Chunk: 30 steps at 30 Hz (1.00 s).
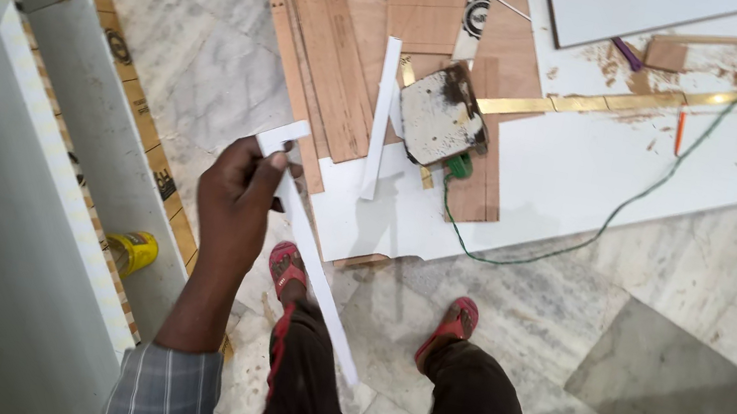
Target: The person picks up a white plastic strip and uses a green electric jigsaw to cut it on a wooden workbench. After cutting, the person inspects the piece and places it on a nearby surface.
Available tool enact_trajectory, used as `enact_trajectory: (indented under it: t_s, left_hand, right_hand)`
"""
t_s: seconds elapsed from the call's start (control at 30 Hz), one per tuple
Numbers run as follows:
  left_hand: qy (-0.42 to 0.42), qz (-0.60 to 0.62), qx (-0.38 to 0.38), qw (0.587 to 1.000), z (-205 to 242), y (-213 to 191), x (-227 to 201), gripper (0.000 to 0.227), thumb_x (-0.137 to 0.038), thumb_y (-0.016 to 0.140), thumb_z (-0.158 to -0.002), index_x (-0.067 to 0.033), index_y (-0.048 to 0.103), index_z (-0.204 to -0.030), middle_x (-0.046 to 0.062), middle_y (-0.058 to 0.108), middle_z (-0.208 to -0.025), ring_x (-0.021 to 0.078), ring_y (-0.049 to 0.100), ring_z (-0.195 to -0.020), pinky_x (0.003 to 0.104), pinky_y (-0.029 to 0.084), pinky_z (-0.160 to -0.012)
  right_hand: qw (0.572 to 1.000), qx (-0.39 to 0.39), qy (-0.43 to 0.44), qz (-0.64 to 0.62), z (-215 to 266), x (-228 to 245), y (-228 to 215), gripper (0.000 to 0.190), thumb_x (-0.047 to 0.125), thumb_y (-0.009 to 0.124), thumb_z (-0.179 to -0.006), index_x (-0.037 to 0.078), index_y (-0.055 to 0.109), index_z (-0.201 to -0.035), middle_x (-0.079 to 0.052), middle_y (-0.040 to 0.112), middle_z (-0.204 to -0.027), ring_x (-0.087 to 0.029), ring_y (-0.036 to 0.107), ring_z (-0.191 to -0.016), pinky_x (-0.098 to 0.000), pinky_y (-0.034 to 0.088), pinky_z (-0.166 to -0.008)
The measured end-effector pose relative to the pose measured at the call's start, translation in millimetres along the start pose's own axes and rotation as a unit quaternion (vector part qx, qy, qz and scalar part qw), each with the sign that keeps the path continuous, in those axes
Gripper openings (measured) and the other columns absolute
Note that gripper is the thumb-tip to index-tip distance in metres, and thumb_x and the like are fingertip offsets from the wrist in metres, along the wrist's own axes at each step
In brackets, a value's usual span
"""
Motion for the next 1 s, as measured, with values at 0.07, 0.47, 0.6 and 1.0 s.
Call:
enact_trajectory:
  t_s: [0.07, 0.47, 0.6, 1.0]
  left_hand:
    - [-0.014, -0.017, 0.020, 1.000, -15, 3, 9, 0.021, -0.019, 0.064, -0.101, -0.0032, 0.070, -0.113, 0.002, 0.075, -0.091, 0.0046, 0.067, -0.074, 0.024, 0.056, -0.058]
    - [-0.141, 0.088, 0.052, 0.985, -164, 25, 264, 0.020, -0.019, 0.066, -0.098, -0.0029, 0.072, -0.108, 0.000, 0.069, -0.081, 0.0067, 0.063, -0.066, 0.027, 0.057, -0.052]
    - [-0.190, 0.098, 0.068, 0.975, -189, 55, 400, 0.017, -0.018, 0.068, -0.097, -0.0013, 0.069, -0.102, 0.000, 0.066, -0.080, 0.0076, 0.064, -0.066, 0.027, 0.059, -0.053]
    - [0.007, -0.176, 0.018, 0.984, -236, 146, 619, 0.056, -0.010, 0.076, -0.086, -0.0147, 0.056, -0.138, 0.009, 0.068, -0.083, 0.0235, 0.067, -0.073, 0.039, 0.054, -0.069]
  right_hand:
    - [0.998, -0.031, 0.058, -0.005, 24, -5, -19, 0.043, 0.049, 0.070, -0.091, 0.007, 0.068, -0.102, -0.014, 0.066, -0.090, -0.032, 0.065, -0.085, -0.0468, 0.051, -0.074]
    - [0.887, -0.377, 0.264, -0.033, -39, 12, -176, 0.034, 0.039, 0.076, -0.089, 0.008, 0.068, -0.099, -0.014, 0.067, -0.080, -0.027, 0.067, -0.073, -0.0407, 0.056, -0.071]
    - [0.860, -0.488, 0.123, -0.087, -130, -64, -232, 0.044, 0.028, 0.074, -0.089, 0.003, 0.061, -0.122, -0.009, 0.066, -0.109, -0.017, 0.066, -0.090, -0.0353, 0.054, -0.075]
    - [0.789, -0.582, 0.139, -0.141, -277, -320, -326, 0.025, 0.022, 0.064, -0.093, 0.001, 0.073, -0.103, -0.009, 0.074, -0.081, -0.014, 0.065, -0.071, -0.0298, 0.052, -0.066]
Point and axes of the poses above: each hand's wrist, its own z-axis away from the middle knuckle, its own y-axis out of the palm, x = y × z, the point moved 5 cm from there along -z, towards the middle knuckle
